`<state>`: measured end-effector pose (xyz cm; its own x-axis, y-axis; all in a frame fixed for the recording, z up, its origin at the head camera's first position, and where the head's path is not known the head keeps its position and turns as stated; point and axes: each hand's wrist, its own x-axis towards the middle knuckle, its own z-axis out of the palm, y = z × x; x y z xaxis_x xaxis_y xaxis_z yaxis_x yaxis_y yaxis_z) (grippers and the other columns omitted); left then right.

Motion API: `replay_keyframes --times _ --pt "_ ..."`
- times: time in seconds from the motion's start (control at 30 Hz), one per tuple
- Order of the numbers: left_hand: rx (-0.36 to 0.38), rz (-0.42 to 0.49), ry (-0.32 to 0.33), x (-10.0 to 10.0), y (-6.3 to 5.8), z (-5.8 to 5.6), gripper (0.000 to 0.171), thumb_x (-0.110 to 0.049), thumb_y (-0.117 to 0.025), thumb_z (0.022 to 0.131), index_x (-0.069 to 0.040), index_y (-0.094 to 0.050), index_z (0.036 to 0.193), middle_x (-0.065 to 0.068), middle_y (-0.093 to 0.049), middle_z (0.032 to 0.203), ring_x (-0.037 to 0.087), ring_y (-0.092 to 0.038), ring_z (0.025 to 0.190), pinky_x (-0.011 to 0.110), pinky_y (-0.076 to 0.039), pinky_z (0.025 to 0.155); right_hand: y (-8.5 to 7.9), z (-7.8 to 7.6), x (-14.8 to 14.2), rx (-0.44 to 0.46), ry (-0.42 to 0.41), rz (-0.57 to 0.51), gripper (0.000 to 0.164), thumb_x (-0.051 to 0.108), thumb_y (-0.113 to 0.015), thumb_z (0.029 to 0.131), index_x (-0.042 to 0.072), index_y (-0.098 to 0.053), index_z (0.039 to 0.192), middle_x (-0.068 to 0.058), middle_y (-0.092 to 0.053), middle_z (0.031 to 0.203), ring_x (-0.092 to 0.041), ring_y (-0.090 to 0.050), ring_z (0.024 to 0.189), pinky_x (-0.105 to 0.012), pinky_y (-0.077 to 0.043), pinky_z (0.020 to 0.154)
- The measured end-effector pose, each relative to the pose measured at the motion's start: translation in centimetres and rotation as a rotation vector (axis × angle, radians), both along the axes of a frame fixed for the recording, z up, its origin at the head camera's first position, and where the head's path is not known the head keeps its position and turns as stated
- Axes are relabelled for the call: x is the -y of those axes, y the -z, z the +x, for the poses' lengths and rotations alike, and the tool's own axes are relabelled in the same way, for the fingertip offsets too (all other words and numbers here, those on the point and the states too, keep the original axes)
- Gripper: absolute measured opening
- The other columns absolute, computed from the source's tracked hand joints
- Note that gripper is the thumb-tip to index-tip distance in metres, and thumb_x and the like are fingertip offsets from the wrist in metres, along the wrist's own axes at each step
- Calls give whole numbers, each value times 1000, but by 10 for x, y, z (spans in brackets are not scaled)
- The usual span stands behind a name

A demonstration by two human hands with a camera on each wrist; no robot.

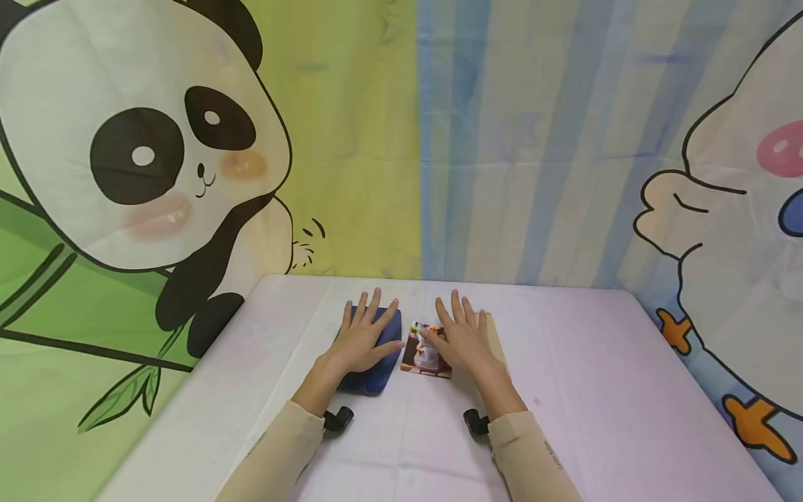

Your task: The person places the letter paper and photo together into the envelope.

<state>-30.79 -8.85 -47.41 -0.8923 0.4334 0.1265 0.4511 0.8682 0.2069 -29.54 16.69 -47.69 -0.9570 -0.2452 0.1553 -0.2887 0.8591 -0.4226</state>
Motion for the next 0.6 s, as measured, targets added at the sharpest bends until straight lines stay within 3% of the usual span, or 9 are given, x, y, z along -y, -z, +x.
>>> replay_keyframes --times 0.4,0.6 --pt "-8 -9 0 2 0 1 85 -68 -52 99 -34 -14 167 12 7 176 39 13 160 67 6 124 3 3 12 -32 -23 55 82 57 -57 102 15 -26 165 -22 -5 174 -46 -8 159 -76 -4 119" --pt "-1 -28 -2 1 -1 1 84 -68 -52 99 -39 -12 166 9 7 177 35 14 160 66 6 124 1 6 16 -34 -61 26 81 58 -56 102 15 -28 165 -22 -8 174 -47 -12 159 -77 -7 118"
